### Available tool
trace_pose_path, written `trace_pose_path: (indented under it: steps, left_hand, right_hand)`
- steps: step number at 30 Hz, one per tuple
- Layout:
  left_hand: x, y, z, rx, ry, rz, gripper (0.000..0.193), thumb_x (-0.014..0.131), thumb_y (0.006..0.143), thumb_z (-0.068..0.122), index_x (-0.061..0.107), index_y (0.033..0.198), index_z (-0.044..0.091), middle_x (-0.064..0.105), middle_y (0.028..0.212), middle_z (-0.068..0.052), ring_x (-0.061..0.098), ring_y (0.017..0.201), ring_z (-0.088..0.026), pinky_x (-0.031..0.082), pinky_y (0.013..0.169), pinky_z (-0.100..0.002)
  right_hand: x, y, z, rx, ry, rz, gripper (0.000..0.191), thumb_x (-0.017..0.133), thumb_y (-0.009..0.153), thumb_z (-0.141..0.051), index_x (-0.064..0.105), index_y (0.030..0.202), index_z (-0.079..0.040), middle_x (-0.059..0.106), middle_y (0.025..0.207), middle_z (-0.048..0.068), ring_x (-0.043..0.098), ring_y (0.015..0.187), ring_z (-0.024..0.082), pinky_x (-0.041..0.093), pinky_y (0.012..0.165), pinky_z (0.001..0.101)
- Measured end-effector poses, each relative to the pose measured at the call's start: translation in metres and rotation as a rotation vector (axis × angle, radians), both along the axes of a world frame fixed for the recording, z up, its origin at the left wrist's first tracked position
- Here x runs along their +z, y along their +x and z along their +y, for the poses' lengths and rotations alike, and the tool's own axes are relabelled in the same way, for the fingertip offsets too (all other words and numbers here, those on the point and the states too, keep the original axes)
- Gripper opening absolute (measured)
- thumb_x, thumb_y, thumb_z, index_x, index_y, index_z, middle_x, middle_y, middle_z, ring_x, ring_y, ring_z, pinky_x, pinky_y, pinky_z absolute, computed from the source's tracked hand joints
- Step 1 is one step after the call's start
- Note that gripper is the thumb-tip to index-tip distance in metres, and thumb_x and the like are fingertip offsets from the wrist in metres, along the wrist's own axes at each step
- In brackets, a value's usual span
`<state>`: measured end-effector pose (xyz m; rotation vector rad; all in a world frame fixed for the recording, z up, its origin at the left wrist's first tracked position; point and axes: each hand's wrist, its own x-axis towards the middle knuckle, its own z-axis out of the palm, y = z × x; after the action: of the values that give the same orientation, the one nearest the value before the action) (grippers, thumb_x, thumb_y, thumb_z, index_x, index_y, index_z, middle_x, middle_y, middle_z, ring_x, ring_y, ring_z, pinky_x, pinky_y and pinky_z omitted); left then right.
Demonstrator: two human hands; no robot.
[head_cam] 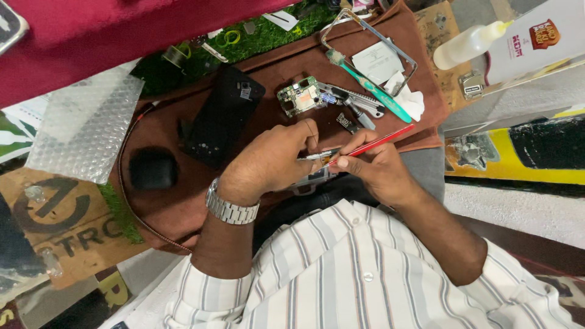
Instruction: The person assembles a disassembled smartphone by connecting ribbon cables, placing a battery, and securing internal components using a red plastic tool. The person handles the phone frame, battery, and various small parts on a workbench.
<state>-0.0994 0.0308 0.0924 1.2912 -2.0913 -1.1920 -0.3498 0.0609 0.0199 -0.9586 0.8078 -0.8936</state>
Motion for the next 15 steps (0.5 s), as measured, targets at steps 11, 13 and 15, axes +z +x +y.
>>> trace_pose_path:
  steps: [11,13,15]
  left_hand:
    - [0.029,0.019,-0.007,0.113,0.136,-0.027,0.048,0.087,0.068,0.025,0.063,0.105,0.006,0.075,0.081,-0.012,0.077,0.071,-0.023,0.059,0.065,-0.036]
    - [0.024,0.034,-0.005,0.167,0.202,0.051,0.049,0.087,0.071,0.023,0.062,0.110,0.006,0.077,0.086,-0.010,0.079,0.075,-0.017,0.059,0.064,-0.033]
    - [0.014,0.054,-0.006,0.037,0.227,0.163,0.060,0.093,0.068,0.017,0.063,0.119,0.005,0.075,0.098,-0.011,0.073,0.088,-0.021,0.058,0.074,-0.035]
  right_hand:
    - [0.015,-0.011,-0.006,-0.133,0.429,-0.364,0.007,0.069,0.099,-0.005,0.062,0.100,-0.005,0.073,0.098,0.011,0.072,0.098,0.021,0.057,0.104,0.0471]
    - [0.019,-0.014,-0.006,-0.209,0.466,-0.383,0.006,0.069,0.100,-0.005,0.064,0.099,-0.006,0.073,0.097,0.010,0.072,0.097,0.021,0.054,0.105,0.0489]
    - [0.025,-0.017,-0.007,-0.329,0.510,-0.393,0.002,0.069,0.098,-0.005,0.067,0.097,-0.006,0.074,0.095,0.009,0.072,0.097,0.020,0.055,0.105,0.0482]
